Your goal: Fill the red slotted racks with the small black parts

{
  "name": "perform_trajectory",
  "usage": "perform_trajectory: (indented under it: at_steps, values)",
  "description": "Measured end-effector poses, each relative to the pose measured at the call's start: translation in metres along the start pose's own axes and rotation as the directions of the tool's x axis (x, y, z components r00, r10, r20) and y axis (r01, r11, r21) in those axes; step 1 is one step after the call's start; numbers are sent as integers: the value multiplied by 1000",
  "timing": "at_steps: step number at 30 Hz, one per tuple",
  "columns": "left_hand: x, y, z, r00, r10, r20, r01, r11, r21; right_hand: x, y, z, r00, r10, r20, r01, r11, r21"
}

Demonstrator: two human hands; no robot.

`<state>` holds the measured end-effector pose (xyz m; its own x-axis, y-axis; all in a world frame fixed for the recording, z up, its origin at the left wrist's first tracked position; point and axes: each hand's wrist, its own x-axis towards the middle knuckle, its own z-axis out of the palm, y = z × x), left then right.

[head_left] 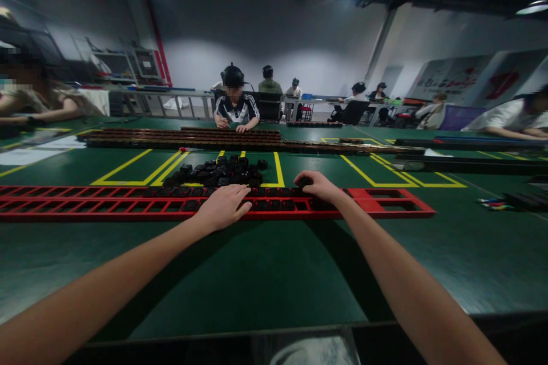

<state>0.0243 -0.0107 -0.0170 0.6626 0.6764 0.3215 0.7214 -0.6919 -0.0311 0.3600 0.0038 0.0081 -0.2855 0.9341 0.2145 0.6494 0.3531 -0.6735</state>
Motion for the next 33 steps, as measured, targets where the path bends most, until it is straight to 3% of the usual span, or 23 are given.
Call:
perform_trajectory:
  at_steps: [6,22,33]
  values:
    - [0,1,-2,1000,9,-8,-9,1000,-2,-1,3,2,996,-2,-85,4,1000,23]
    - [-1,2,-3,1000,0,-10,0,1000,18,0,5,7,998,-23,-61,26,999,39]
    - [-1,1,-3,1000,6,-11,-6,1000,-1,-2,-7,4,999,-22,-33,19,997,-70]
